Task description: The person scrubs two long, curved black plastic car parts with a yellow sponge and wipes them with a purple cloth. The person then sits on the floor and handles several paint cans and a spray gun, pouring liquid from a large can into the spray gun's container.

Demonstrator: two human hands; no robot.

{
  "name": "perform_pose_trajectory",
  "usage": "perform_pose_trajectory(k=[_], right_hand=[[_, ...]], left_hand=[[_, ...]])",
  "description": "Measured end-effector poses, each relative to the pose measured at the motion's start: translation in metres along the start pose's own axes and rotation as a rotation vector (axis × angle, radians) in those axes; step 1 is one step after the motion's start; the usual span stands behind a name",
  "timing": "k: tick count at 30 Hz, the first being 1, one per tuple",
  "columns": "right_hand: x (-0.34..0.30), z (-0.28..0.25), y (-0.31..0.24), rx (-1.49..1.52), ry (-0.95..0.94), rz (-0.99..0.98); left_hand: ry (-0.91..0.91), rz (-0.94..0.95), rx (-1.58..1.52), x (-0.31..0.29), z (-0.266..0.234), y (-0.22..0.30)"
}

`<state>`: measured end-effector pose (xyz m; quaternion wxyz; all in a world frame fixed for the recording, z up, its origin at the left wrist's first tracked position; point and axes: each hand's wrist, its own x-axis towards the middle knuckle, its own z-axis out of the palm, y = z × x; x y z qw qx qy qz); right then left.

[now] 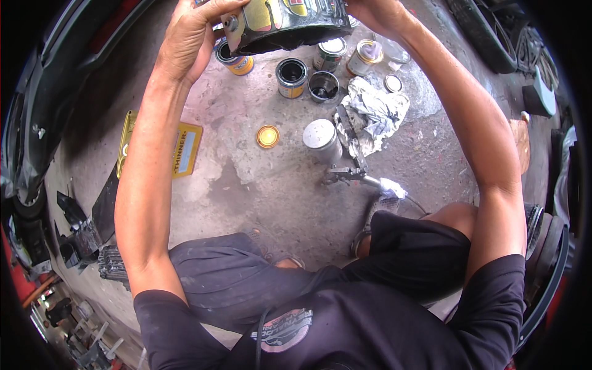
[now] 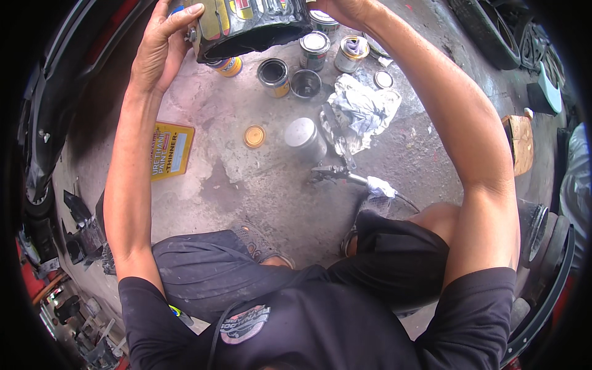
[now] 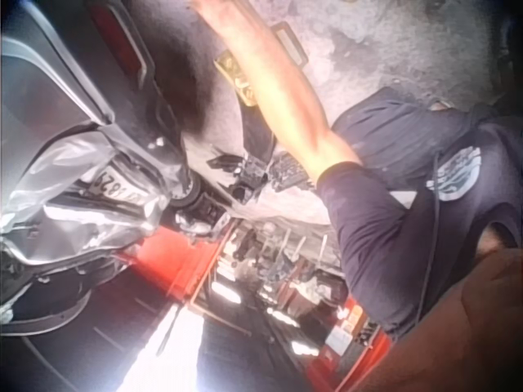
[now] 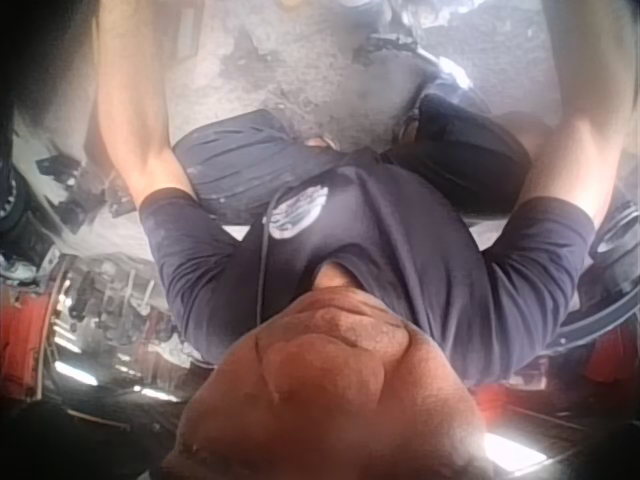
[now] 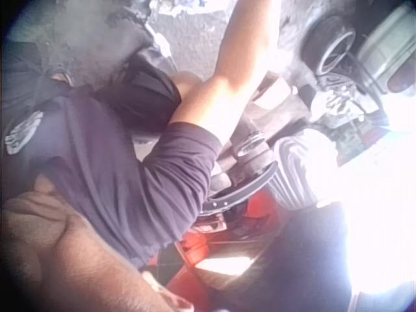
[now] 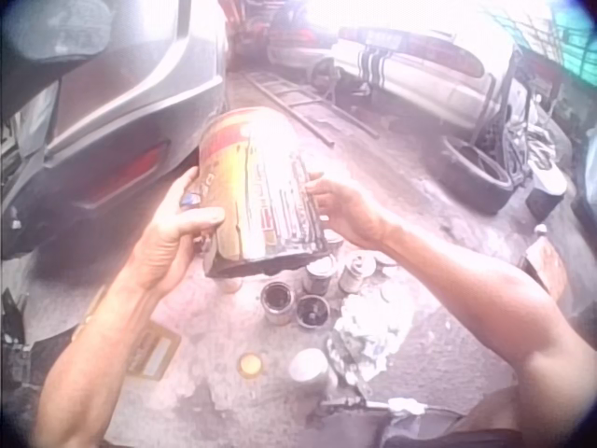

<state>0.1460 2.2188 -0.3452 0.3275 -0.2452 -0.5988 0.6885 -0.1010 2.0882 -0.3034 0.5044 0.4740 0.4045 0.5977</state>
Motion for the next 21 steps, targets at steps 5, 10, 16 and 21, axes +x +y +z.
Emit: perform_pose_trajectory(k=[5, 10, 16, 21], right_hand=[[0.002, -0.008, 0.006, 0.02, -0.005, 0.013], [0.005, -0.015, 0.013, 0.047, 0.01, 0.015], [0.006, -0.016, 0.015, 0.039, 0.004, 0.028], [0.006, -0.015, 0.014, 0.035, 0.007, 0.039]], left_hand=[[0.002, -0.03, -0.001, -0.001, -0.002, 0.002], [0.0, -0.026, 0.0, 0.002, -0.004, -0.001], [-0.008, -0.01, -0.012, 0.001, -0.002, -0.003], [0.011, 0.0, -0.015, 0.001, -0.001, -0.005]])
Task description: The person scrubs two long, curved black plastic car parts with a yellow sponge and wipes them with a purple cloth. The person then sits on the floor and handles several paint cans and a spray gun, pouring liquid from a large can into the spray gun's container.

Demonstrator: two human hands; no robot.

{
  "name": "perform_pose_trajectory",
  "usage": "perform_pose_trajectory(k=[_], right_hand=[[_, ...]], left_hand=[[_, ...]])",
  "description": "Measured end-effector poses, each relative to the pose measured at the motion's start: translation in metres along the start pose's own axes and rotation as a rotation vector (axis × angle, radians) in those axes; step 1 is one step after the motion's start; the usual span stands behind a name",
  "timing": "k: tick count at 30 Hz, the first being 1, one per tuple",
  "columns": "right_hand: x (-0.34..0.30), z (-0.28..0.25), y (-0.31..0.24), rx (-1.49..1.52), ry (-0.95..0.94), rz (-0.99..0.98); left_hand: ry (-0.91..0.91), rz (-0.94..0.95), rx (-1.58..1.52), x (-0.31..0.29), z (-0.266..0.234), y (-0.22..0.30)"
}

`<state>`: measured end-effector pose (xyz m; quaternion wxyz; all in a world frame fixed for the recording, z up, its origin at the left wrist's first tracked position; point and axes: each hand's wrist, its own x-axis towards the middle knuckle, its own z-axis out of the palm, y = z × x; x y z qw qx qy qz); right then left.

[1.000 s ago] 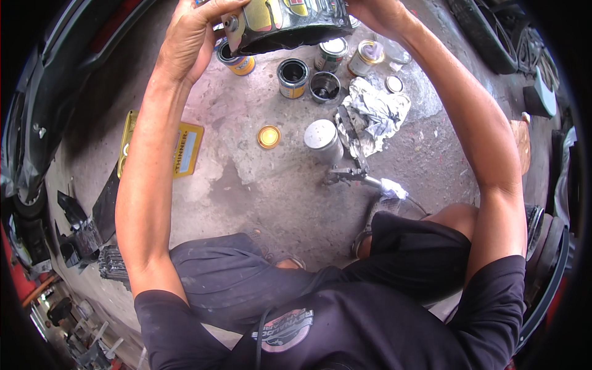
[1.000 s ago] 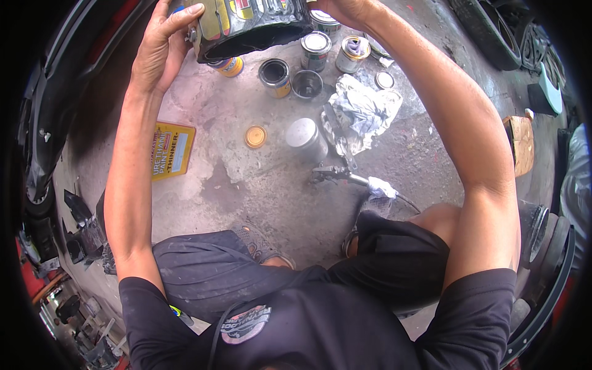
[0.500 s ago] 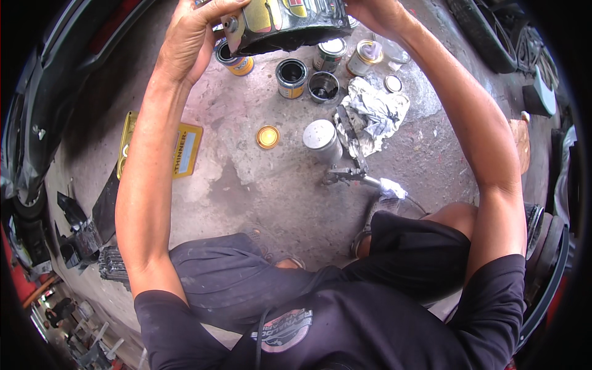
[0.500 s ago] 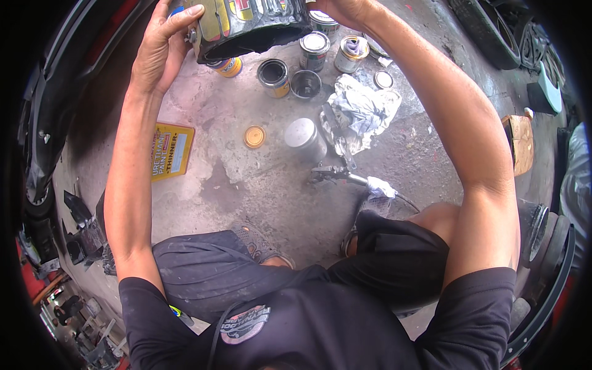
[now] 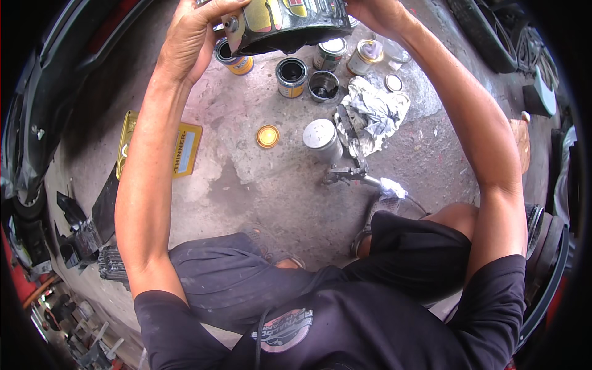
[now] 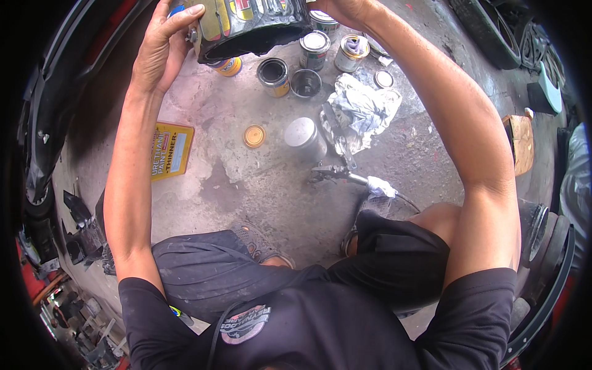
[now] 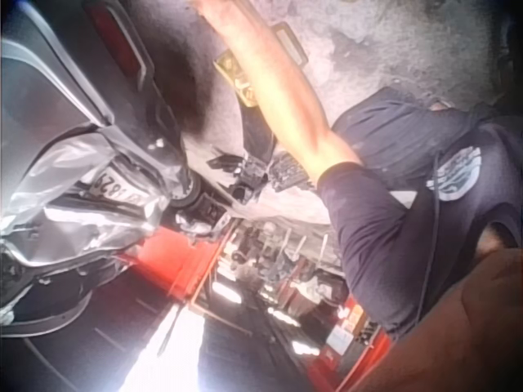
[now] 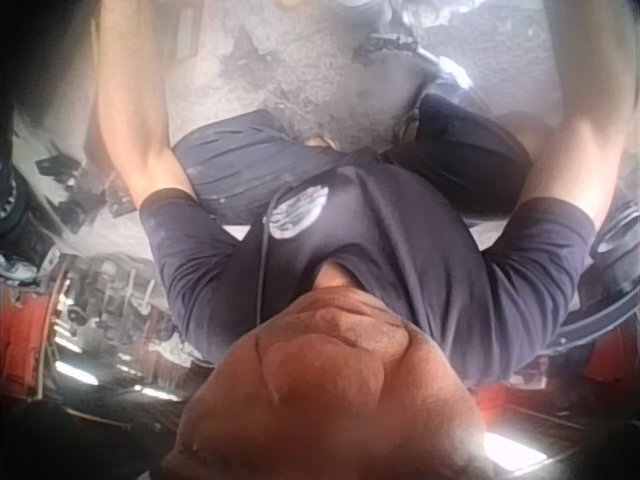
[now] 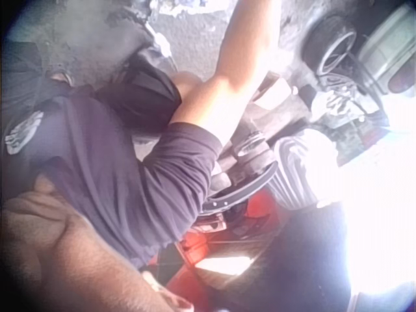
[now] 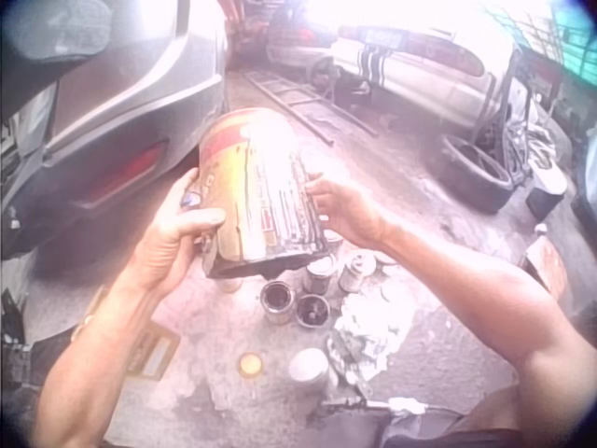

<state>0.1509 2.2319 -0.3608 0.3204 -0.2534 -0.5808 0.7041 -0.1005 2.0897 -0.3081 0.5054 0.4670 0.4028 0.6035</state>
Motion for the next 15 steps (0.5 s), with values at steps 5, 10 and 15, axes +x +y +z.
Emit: perform_pose_trajectory(k=[5, 10, 15], right_hand=[[-0.0014, 0.0045, -0.001, 0.001, -0.006, -0.023], [-0.0013, 0.0021, 0.0006, 0.009, -0.013, -0.01], [-0.002, -0.0001, 0.0027, 0.011, -0.008, -0.009]], left_hand=[[-0.019, -0.013, 0.012, 0.0021, -0.0047, -0.0017], [-0.031, -0.03, -0.011, 0.0007, -0.0015, -0.0015], [-0.038, -0.027, -0.003, 0.0044, -0.0021, -0.0049]])
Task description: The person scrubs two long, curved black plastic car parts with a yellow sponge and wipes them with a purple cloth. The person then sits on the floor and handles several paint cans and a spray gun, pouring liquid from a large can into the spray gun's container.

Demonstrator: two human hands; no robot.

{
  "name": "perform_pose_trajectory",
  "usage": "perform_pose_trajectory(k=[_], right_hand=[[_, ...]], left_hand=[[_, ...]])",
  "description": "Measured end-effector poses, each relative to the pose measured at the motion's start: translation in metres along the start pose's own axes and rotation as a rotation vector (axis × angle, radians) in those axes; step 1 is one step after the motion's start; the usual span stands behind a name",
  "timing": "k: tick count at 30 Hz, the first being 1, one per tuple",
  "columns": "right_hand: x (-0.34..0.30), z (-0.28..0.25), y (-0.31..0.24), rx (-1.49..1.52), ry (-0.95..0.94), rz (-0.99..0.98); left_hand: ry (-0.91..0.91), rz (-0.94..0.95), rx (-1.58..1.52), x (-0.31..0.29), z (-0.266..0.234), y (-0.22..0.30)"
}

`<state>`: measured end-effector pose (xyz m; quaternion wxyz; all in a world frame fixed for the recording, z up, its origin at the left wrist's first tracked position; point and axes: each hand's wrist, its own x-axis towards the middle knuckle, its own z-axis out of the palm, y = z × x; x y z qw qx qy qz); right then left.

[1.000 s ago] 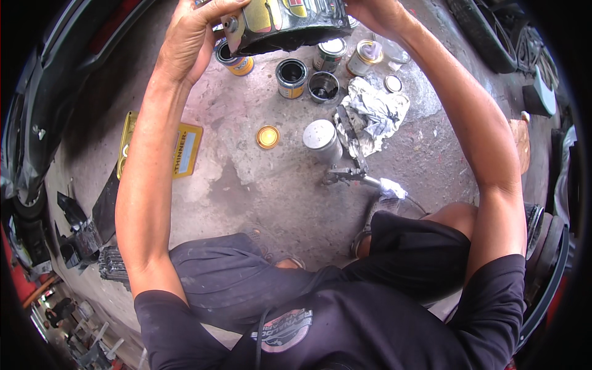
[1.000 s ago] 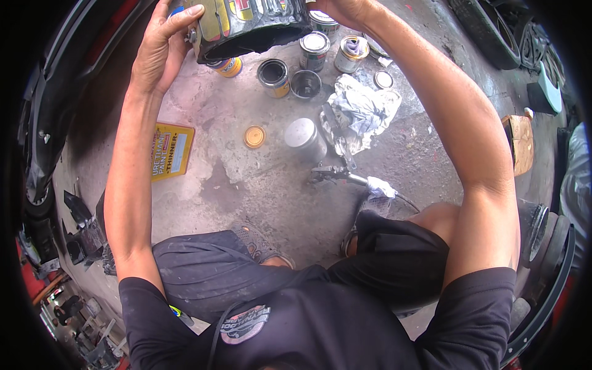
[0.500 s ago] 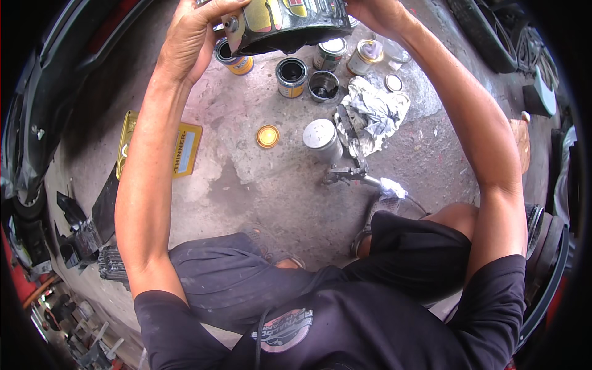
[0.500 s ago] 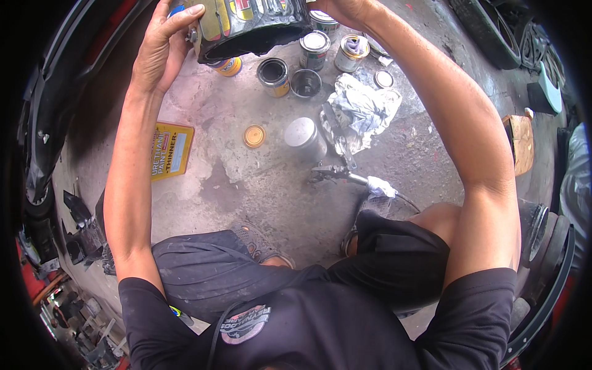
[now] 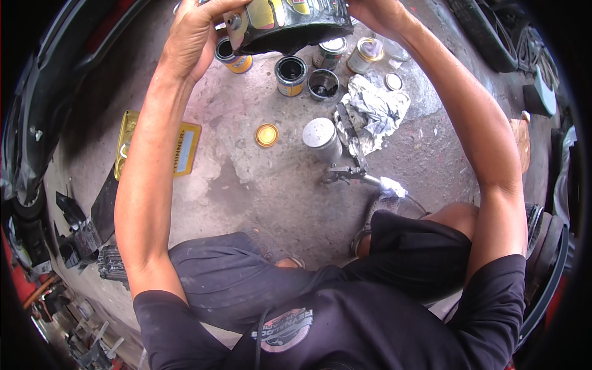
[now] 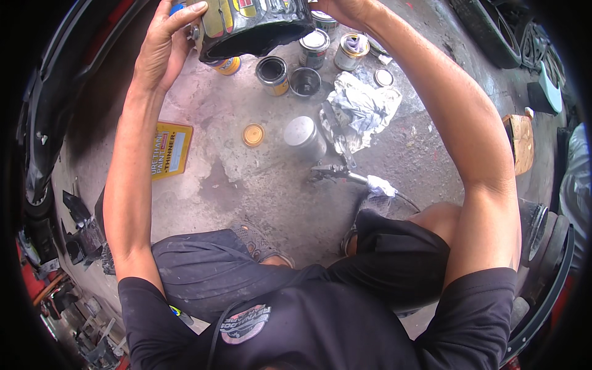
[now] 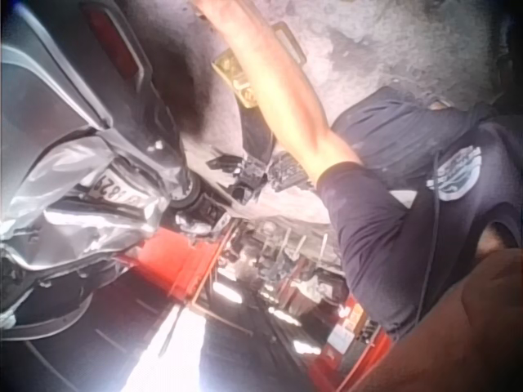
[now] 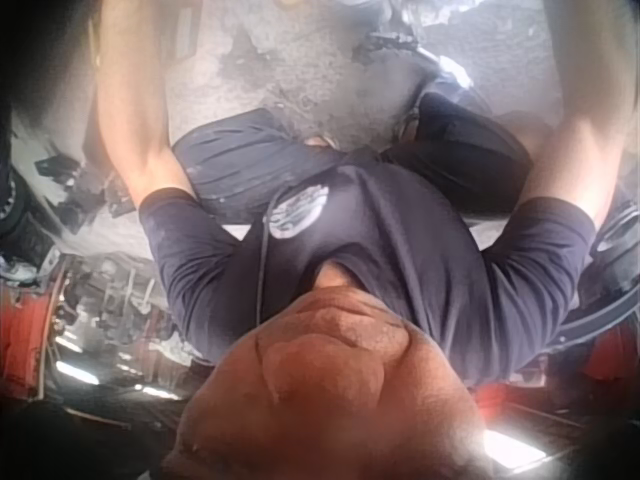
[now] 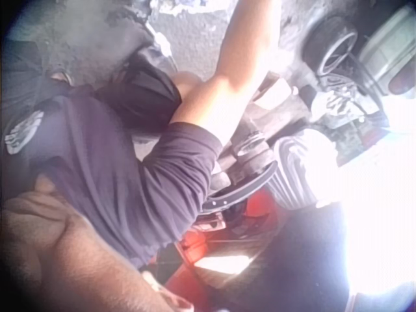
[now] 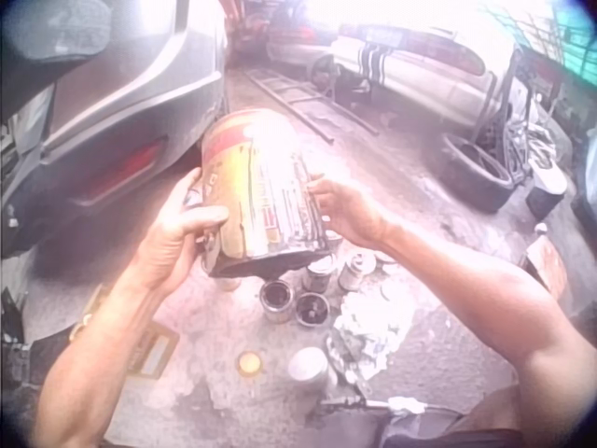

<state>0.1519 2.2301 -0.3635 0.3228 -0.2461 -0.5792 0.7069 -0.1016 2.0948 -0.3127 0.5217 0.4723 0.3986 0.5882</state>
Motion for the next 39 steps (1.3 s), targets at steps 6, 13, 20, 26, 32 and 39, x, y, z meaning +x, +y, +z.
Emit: perform_pose_trajectory(k=[6, 13, 20, 26, 32, 39], right_hand=[[0.0, -0.004, 0.004, 0.041, -0.006, -0.03], [0.0, -0.011, 0.009, 0.036, 0.021, -0.012], [0.001, -0.011, 0.013, 0.007, 0.014, 0.041], [0.003, -0.015, 0.017, 0.004, 0.007, 0.024], [0.003, -0.019, 0.02, 0.015, -0.003, 0.018], [0.006, -0.012, 0.014, -0.011, 0.005, 0.012]], left_hand=[[-0.005, 0.005, -0.011, 0.001, 0.0, -0.002], [-0.038, 0.016, -0.045, 0.003, 0.002, -0.005], [0.001, 0.001, 0.015, 0.004, 0.001, -0.008], [-0.005, -0.006, 0.026, 0.004, 0.003, -0.008], [-0.016, -0.008, 0.009, 0.004, 0.004, -0.007], [-0.011, 0.034, -0.005, 0.004, 0.001, -0.012]])
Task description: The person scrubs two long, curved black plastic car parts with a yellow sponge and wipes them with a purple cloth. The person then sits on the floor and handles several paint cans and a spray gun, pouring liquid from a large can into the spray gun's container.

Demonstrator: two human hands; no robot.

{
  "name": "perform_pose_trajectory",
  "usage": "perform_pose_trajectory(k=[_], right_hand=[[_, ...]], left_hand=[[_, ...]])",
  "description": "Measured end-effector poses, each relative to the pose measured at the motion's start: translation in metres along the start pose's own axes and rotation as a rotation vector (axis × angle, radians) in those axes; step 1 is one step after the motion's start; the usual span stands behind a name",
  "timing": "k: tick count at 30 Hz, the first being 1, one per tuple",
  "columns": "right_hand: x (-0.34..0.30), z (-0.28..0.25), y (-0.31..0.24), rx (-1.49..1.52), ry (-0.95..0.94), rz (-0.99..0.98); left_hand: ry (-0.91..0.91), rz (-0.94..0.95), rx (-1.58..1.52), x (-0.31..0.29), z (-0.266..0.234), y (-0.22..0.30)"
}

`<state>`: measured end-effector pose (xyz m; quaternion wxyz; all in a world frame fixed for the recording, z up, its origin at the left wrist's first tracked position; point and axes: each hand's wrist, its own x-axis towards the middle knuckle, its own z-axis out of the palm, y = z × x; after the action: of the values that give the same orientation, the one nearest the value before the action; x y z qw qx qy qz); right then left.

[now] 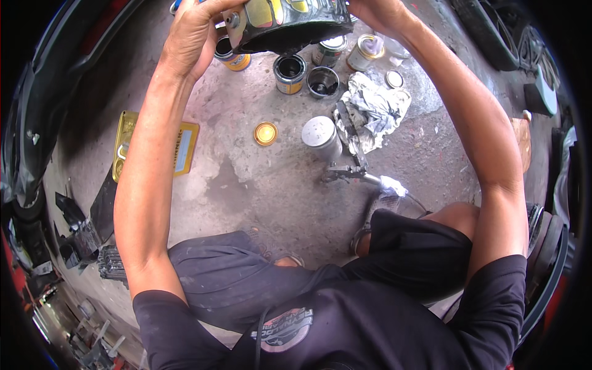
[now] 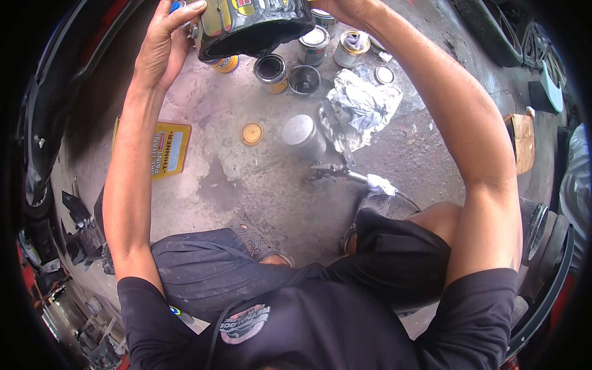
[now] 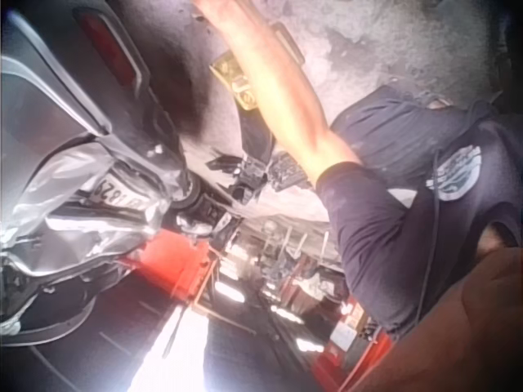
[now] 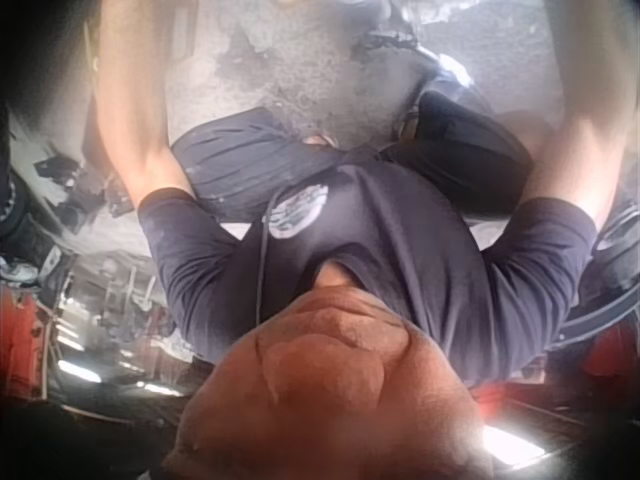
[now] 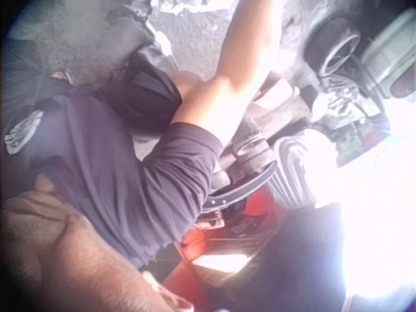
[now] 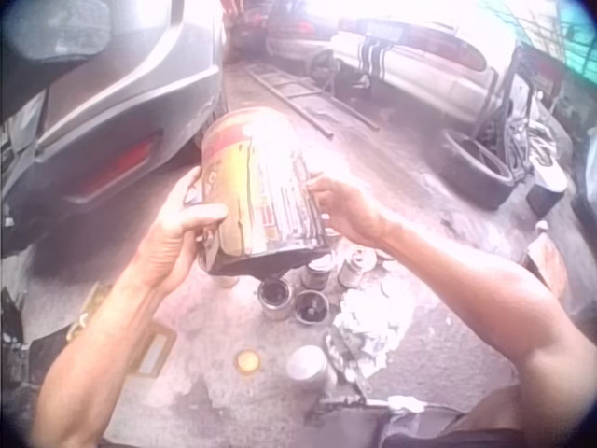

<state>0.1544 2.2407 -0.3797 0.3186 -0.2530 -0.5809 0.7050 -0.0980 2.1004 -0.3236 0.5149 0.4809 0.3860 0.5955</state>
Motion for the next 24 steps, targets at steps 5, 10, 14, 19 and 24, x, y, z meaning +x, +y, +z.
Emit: perform_pose_trajectory(k=[5, 10, 14, 19, 24], right_hand=[[-0.002, 0.003, -0.003, 0.009, 0.006, 0.001], [-0.002, -0.002, -0.005, 0.031, -0.016, 0.007], [-0.003, 0.001, -0.007, 0.052, -0.004, -0.008], [-0.007, 0.006, -0.012, 0.045, -0.009, -0.004], [-0.008, 0.008, -0.014, 0.035, -0.004, -0.009]], left_hand=[[-0.003, -0.038, 0.006, 0.0, 0.0, 0.003], [0.019, -0.062, 0.027, -0.003, 0.001, 0.005], [0.022, -0.07, 0.031, -0.005, 0.002, 0.007], [0.031, -0.055, 0.022, -0.011, 0.013, 0.012], [0.035, -0.063, 0.025, -0.001, 0.004, 0.003]])
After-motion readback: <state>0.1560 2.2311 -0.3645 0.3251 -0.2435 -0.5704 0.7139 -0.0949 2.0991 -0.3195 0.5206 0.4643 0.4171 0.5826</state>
